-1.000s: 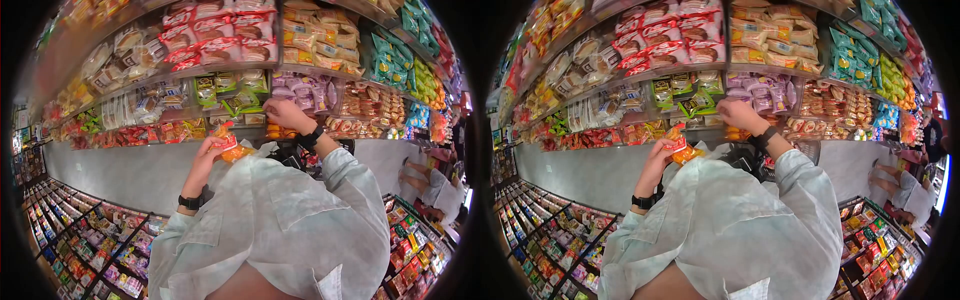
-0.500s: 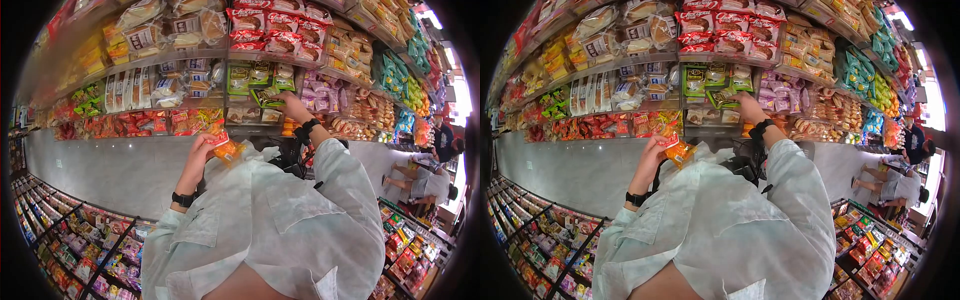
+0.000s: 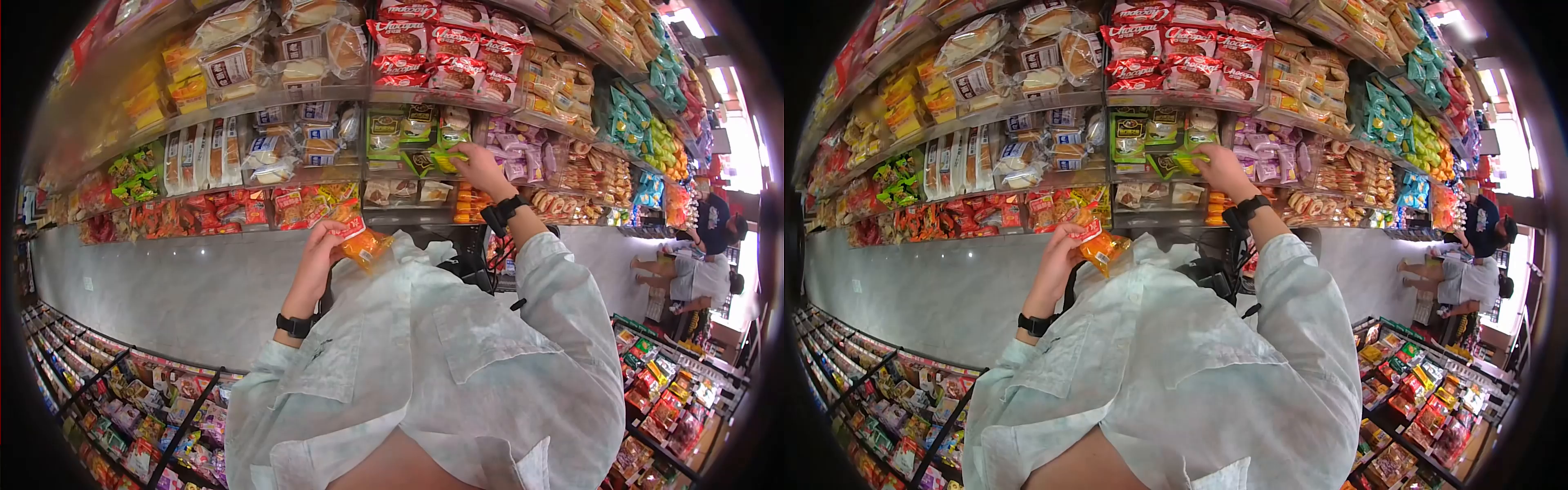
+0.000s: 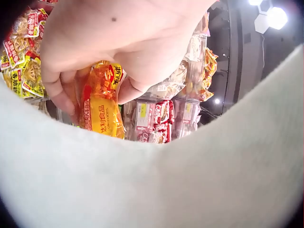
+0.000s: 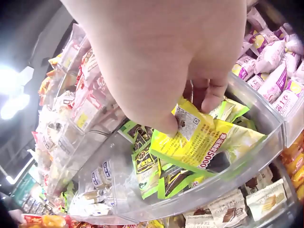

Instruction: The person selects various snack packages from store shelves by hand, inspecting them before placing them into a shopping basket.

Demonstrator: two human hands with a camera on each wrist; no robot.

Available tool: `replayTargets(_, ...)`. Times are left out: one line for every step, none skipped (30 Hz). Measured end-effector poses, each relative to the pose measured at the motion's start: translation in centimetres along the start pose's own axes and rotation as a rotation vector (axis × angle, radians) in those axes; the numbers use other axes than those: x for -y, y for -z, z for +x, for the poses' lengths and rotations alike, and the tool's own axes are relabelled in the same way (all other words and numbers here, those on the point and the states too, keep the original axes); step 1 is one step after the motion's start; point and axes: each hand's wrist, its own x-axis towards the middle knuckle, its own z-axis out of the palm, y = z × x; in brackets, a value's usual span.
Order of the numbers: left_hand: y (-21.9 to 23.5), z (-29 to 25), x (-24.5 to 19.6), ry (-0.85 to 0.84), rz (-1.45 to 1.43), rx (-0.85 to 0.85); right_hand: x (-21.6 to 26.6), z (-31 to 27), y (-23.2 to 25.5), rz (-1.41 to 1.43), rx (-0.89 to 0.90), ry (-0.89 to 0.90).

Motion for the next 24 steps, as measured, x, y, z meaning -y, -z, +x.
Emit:
replayTargets(-0.3,0.2,-0.1,-0.003,0.008,0.000,-0.1,0.1,-0.1,0.033,-0.007,-0.045)
replayTargets(-0.7,0.4,-0.3,-0.012,0.023,0.004,-0.2,0.3,-0.2,0.067,-0.015,-0.086)
replayTargets(-1.2,0.4,-0.4,-0.021,0.036,0.004,-0.4,0.7,-0.3,0.101,-0.020,-0.124)
replayTargets(-1.8,0.5,-0.4,-0.029,0.047,0.000,-0.2,1.0,0.0,0.173,-0.033,-0.161)
replayTargets(-2.2,0.6,-0.4,-0.040,0.044,-0.010,0.0,1.4,0.3,0.247,-0.044,-0.198)
replayTargets(-2.5,0.7,-0.2,-0.048,0.043,-0.021,0.1,1.7,0.4,0.324,-0.054,-0.236)
replayTargets(-2.7,0.8,-0.2,-0.058,0.044,-0.030,-0.1,2.1,0.2,0.382,-0.090,-0.193)
replayTargets(-3.0,0.8,-0.3,-0.055,0.030,-0.039,-0.5,2.7,0.0,0.439,-0.128,-0.150)
replayTargets(-3.3,0.7,-0.3,-0.052,0.015,-0.048,-0.9,3.2,-0.1,0.495,-0.166,-0.107)
replayTargets(-3.7,0.7,-0.2,-0.048,-0.003,-0.057,0.3,3.5,0.8,0.547,-0.131,-0.229)
replayTargets(-4.0,0.8,0.0,-0.052,-0.008,-0.072,0.2,4.0,0.5,0.599,-0.141,-0.297)
replayTargets(-4.2,0.8,0.3,-0.056,-0.013,-0.089,-0.1,4.7,0.2,0.650,-0.148,-0.366)
replayTargets(-4.4,0.7,0.5,-0.058,-0.018,-0.107,0.3,5.1,0.1,0.702,-0.154,-0.437)
replayTargets(-4.7,0.6,0.7,-0.061,-0.019,-0.122,0.7,5.3,-0.1,0.777,-0.159,-0.477)
replayTargets(-5.0,0.6,0.8,-0.067,-0.021,-0.136,1.3,5.7,-0.4,0.852,-0.164,-0.515)
replayTargets(-5.3,0.6,0.8,-0.074,-0.022,-0.150,2.1,6.0,-0.6,0.927,-0.169,-0.554)
replayTargets(-5.5,0.5,0.8,-0.077,-0.030,-0.163,2.7,6.3,-1.2,1.082,-0.123,-0.498)
replayTargets(-5.8,0.4,0.8,-0.077,-0.040,-0.176,3.2,6.5,-1.8,1.233,-0.076,-0.445)
replayTargets(-6.1,0.3,0.9,-0.077,-0.050,-0.187,3.8,6.5,-2.0,1.383,-0.028,-0.389)
replayTargets(-6.4,0.3,0.9,-0.087,-0.058,-0.195,4.2,6.5,-1.9,1.264,0.075,-0.351)
replayTargets(-6.7,0.2,0.9,-0.095,-0.065,-0.202,4.2,6.6,-1.6,1.094,0.133,-0.272)
replayTargets(-6.9,0.1,0.9,-0.104,-0.071,-0.210,4.2,6.8,-1.5,0.925,0.188,-0.190)
replayTargets(-7.1,0.0,0.9,-0.103,-0.066,-0.218,4.1,7.0,-1.5,0.755,0.238,-0.107)
replayTargets(-7.4,-0.1,0.9,-0.103,-0.060,-0.225,3.1,7.2,-2.3,0.639,0.210,-0.074)
